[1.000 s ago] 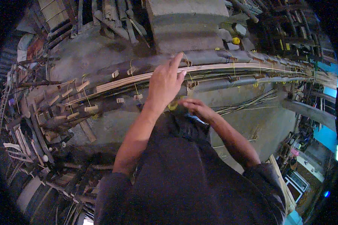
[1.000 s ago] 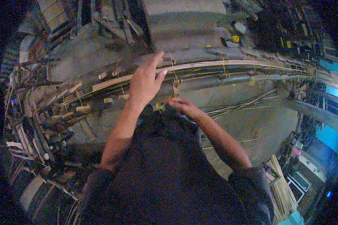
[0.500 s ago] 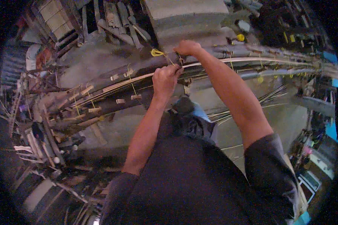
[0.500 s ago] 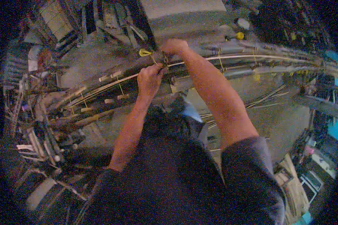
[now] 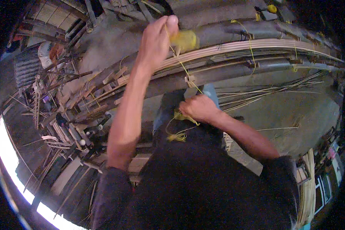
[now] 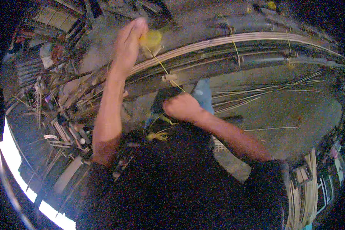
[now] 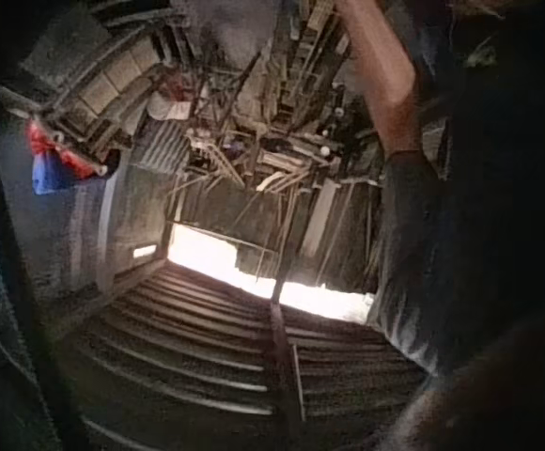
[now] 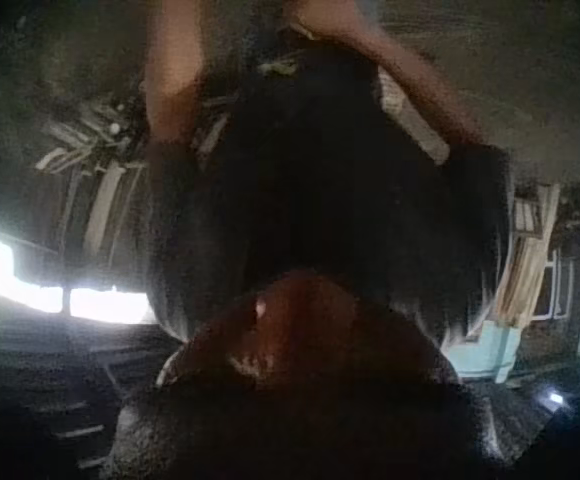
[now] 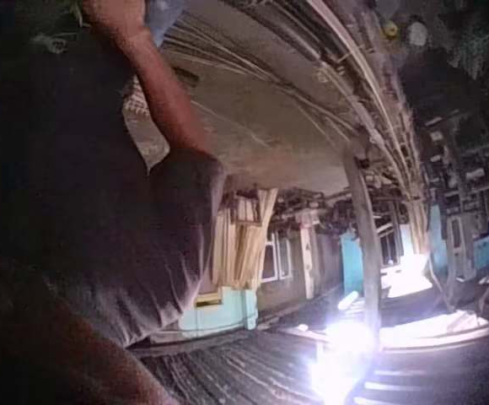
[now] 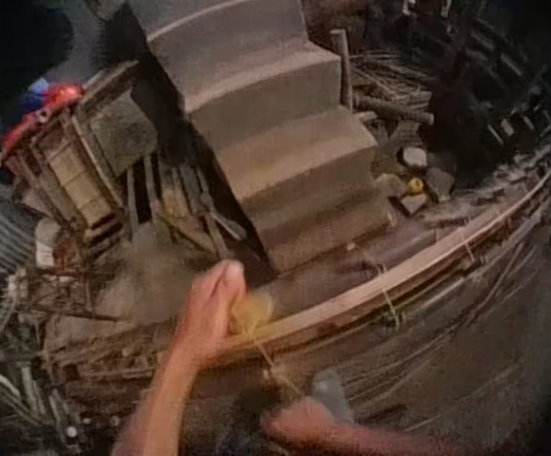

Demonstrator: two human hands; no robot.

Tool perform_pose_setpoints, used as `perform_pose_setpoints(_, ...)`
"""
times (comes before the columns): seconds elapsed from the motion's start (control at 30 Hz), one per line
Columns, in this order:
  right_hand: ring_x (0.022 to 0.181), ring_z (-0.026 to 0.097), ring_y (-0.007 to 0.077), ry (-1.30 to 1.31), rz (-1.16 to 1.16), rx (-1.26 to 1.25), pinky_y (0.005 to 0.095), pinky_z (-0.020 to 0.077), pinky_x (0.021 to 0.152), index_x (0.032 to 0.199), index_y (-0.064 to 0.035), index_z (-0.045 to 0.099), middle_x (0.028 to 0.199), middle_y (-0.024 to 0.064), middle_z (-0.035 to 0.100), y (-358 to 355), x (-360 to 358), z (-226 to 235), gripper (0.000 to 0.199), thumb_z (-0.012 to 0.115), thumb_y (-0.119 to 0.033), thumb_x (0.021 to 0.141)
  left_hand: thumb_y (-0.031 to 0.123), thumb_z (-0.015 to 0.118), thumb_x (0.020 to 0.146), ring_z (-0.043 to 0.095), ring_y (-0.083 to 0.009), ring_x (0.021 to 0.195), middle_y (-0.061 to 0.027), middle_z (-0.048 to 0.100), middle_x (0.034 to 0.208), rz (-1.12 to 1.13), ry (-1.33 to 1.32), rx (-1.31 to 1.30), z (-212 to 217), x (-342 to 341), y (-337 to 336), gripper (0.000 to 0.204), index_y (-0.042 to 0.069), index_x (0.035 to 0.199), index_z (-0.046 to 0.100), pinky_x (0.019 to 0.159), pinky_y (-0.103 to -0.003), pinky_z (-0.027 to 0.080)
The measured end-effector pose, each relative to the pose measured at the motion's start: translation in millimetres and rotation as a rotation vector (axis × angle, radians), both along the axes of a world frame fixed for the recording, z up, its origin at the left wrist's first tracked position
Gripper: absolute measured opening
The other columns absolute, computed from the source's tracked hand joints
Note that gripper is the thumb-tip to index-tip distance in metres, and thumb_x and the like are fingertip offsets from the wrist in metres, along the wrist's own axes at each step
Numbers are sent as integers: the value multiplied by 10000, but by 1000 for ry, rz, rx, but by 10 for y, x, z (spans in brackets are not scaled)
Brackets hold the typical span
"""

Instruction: The person repeatedly ties bundles of thin wooden sticks together using yellow string. They wrap the string around the sticks, pull it tight, and tie knots to secure the bundles.

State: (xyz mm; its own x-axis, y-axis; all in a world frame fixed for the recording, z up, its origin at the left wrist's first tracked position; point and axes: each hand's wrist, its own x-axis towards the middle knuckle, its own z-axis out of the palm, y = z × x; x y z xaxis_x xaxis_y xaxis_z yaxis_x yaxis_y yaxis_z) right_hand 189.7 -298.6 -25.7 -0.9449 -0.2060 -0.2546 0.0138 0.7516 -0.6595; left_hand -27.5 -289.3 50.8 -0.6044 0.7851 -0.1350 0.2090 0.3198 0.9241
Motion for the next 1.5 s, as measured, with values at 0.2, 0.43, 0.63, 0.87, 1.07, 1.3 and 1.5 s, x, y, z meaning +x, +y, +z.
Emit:
perform_pose_setpoints(0.2, 947, 609, 297, 158, -104, 8, 397, 535, 766, 1098, -99, 568, 990, 118, 597, 90, 54, 193, 338, 639, -153, 773, 380, 502, 952, 405, -118, 550, -10, 469, 649, 216, -573, 0, -550, -1098, 510, 325, 76, 846, 541, 505, -276, 335)
perform_pose_setpoints(0.43, 885, 612, 225, -261, -740, -976, 356, 499, 838, 1439, -125, 305, 1108, 97, 578, -881, 462, 783, 704, 681, -193, 848, 437, 679, 850, 636, -260, 870, -166, 636, 1030, -104, 424, -644, -24, -2300, -357, 723, -12, 1354, 419, 648, -372, 535)
perform_pose_setpoints(0.63, 875, 622, 198, -121, -797, -819, 332, 497, 811, 1195, -35, 592, 920, 84, 637, -1598, -682, -145, 318, 598, -178, 911, 386, 571, 921, 660, -184, 918, -81, 701, 978, -539, -174, 11, 360, -1088, -1876, 387, 33, 1046, 671, 829, -323, 503)
perform_pose_setpoints(0.87, 866, 645, 277, 182, -3, 217, 394, 501, 779, 923, -30, 668, 875, 121, 657, -988, -2379, 2167, 187, 562, -180, 893, 301, 543, 906, 643, -366, 794, -187, 663, 838, -14, 453, -46, -652, -530, -2331, 278, 63, 931, 686, 744, -447, 501)
perform_pose_setpoints(1.07, 821, 665, 358, 102, -599, 121, 472, 501, 764, 921, -39, 696, 857, 219, 676, -195, -3166, 718, 426, 469, -400, 929, 305, 582, 885, 634, -381, 721, -199, 642, 731, -42, 468, -305, -397, -476, -2165, 264, 64, 821, 668, 656, -497, 491)
perform_pose_setpoints(1.3, 833, 623, 331, 409, -371, -459, 434, 512, 686, 772, -30, 595, 810, 162, 612, -1068, -1761, 692, 192, 518, -187, 852, 282, 566, 905, 621, -396, 748, -213, 640, 777, -74, 474, -314, -374, -515, -2241, 230, 78, 888, 669, 666, -479, 486)
perform_pose_setpoints(1.5, 968, 584, 300, 241, -26, -327, 426, 498, 790, 875, -80, 621, 985, 105, 611, -1546, -1202, 159, 131, 639, -109, 749, 359, 514, 956, 614, -182, 814, -73, 649, 803, -28, -149, 98, 111, -564, -1930, 359, 34, 880, 644, 733, -340, 460)
